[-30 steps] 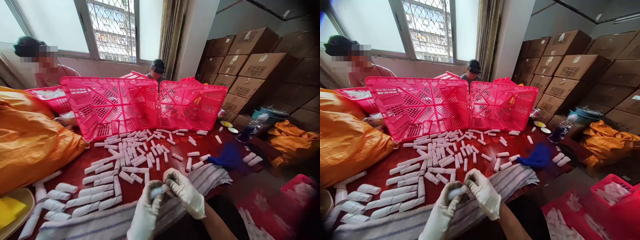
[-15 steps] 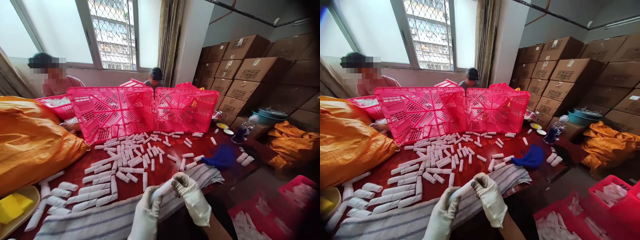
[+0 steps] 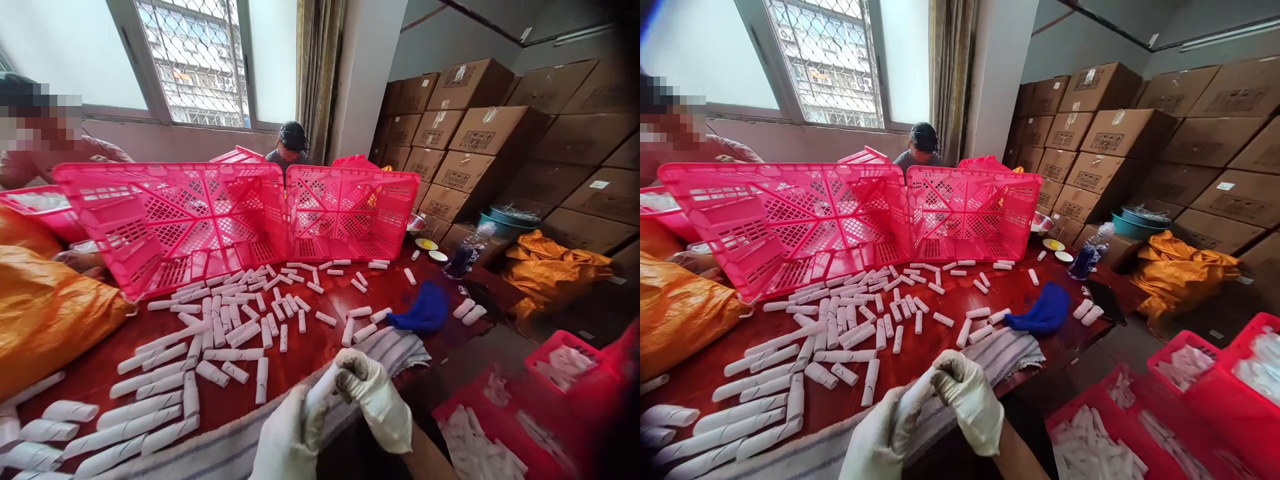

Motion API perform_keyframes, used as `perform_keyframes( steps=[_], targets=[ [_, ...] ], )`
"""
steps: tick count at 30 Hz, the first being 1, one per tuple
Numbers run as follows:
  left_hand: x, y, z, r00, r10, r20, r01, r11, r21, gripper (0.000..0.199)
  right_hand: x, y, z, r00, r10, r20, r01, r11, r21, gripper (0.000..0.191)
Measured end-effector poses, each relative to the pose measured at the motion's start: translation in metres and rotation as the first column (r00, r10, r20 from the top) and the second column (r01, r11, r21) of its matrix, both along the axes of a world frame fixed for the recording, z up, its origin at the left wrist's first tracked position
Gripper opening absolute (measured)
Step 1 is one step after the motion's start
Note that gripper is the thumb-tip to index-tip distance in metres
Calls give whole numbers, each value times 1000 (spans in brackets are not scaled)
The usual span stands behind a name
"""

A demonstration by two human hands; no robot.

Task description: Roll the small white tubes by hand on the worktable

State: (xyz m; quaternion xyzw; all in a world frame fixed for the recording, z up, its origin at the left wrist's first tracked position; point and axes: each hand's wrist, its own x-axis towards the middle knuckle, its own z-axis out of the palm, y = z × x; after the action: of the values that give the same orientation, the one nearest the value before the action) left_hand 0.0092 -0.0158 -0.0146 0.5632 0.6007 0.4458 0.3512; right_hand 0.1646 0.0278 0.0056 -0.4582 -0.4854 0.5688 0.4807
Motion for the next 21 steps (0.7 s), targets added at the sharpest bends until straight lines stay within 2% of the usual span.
perform_keyframes(
  steps=[4,6,9,12,13,14,16,17,19,21],
  targets=[
    [9,2,-2,996,38,-80,-39,999,-11,48,-1,-2,12,999,-35,37,37,998,-51,38],
    [8,5,-4,991,1,-133,8,998,69,41,-3,-1,18,998,-55,28,57,996,-69,35],
    [4,11,-15,967,-38,-252,98,968,231,33,-5,-2,23,995,-98,4,98,990,-100,36],
    [2,15,-28,962,-17,-272,101,948,301,36,-5,-4,24,992,-127,-2,125,981,-148,39],
    [3,16,-30,975,-6,-221,70,957,281,39,-5,-4,24,990,-139,14,140,979,-148,40],
    [4,17,-30,991,-19,-129,46,977,209,42,-4,-5,23,987,-157,39,161,978,-135,40],
    [7,18,-24,992,-69,105,72,997,-24,47,-2,-6,21,981,-168,98,173,983,-55,42],
    [9,19,-20,972,-91,218,124,982,-143,49,-1,-7,19,981,-152,122,153,988,3,42],
    [10,20,-12,888,-153,433,311,895,-322,54,2,-10,14,983,-81,162,62,991,115,42],
    [10,23,-6,790,-172,588,464,795,-391,58,5,-14,8,976,-38,213,-2,983,184,39]
  ],
)
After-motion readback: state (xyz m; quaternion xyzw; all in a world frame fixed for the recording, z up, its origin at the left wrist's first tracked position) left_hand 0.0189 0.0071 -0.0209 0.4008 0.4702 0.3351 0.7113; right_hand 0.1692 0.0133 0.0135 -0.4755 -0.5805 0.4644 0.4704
